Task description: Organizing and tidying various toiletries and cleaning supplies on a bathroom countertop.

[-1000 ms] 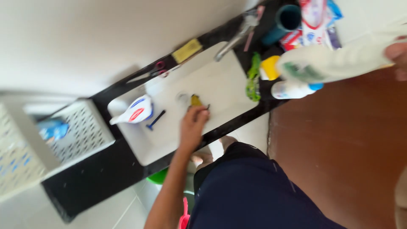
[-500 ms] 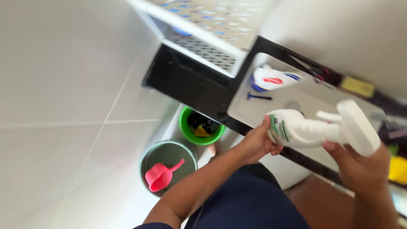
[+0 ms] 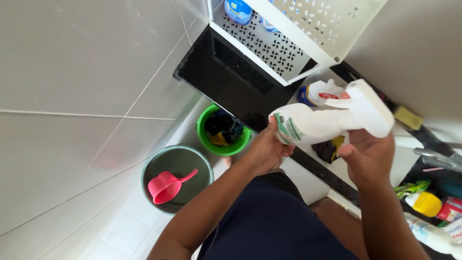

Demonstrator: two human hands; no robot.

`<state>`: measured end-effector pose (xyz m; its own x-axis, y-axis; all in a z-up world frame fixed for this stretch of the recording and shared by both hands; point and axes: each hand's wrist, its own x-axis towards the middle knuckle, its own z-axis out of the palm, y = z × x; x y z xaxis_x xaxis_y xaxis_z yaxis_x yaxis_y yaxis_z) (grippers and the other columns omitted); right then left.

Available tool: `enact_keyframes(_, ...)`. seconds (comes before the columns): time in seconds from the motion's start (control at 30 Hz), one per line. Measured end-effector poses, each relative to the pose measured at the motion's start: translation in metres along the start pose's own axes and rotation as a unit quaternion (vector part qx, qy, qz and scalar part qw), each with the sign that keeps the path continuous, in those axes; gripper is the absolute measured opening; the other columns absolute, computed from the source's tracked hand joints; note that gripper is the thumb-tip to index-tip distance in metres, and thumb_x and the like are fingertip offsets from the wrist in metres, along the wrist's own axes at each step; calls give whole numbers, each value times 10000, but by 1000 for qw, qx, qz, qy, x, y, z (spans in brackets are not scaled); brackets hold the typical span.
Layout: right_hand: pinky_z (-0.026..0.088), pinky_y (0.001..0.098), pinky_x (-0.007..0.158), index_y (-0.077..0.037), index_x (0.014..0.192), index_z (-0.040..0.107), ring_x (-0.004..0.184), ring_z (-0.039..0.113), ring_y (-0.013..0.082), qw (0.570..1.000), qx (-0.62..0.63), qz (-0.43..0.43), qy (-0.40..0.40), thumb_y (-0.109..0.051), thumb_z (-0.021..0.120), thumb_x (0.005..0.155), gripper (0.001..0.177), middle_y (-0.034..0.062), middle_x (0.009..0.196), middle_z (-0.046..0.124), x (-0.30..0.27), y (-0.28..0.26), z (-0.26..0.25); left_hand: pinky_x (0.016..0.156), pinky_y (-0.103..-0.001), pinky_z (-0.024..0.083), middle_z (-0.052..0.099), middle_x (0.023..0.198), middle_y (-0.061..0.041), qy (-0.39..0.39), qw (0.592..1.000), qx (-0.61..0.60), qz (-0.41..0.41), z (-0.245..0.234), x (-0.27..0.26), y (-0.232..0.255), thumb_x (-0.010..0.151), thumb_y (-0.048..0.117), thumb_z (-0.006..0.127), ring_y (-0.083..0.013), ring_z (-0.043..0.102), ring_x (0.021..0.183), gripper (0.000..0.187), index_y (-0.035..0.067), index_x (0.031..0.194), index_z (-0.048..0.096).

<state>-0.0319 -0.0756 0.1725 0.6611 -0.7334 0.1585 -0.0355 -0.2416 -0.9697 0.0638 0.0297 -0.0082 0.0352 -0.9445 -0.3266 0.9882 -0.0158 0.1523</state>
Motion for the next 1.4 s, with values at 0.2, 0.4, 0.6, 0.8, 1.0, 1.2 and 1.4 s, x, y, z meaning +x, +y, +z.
enact_keyframes(0.2,463,321,1144,29,1421,521,1234,610,153,999,22,38,24,-358,810,976,656,73,1316,644,1,29,-16,697,-312,453,648,988,-54,-23,999,14,25,7,2,15,1072,630,324,-153,578,815,618,88,1241,568)
enact_keyframes(0.4,467,335,1155,25,1435,494,1261,607,155,997,-28,-46,-58,-446,697,1042,647,76,1363,621,16,16,-19,693,-306,461,660,975,-49,-47,998,11,50,7,19,5,1096,624,340,-158,591,791,602,94,1249,578)
enact_keyframes(0.6,474,297,1097,45,1338,572,1158,647,151,994,-81,-65,32,-448,599,1164,524,106,1249,677,19,20,-19,771,-311,493,647,1105,-50,-60,995,26,73,13,16,-1,1087,592,435,-152,604,924,548,128,1375,476)
enact_keyframes(0.8,510,340,1118,40,1322,562,1138,657,168,995,-24,-65,65,-369,612,1169,439,110,1212,652,26,20,-21,781,-293,499,598,1229,-54,0,988,118,102,16,11,-5,1009,547,560,-144,592,990,640,143,1470,376)
enact_keyframes(1.0,480,332,1120,54,1325,571,1164,649,179,997,-1,-46,63,-337,641,1219,412,133,1240,679,14,37,-22,760,-285,501,611,1212,-64,15,975,179,128,6,7,-4,1017,545,549,-149,598,981,635,115,1458,395)
enact_keyframes(1.2,492,278,1077,28,1295,607,1139,643,123,994,-93,-48,7,-342,676,1152,403,89,1223,691,8,28,2,739,-298,503,629,1171,-80,4,990,106,91,-26,13,-7,1068,562,469,-183,604,954,612,80,1445,444)
enact_keyframes(1.4,519,273,926,14,1258,684,973,649,105,973,-218,-35,-67,-215,742,1031,327,91,1135,728,45,32,47,778,-329,533,564,1351,-47,108,980,147,75,-40,5,27,1022,546,429,-193,593,1010,652,152,1534,336)
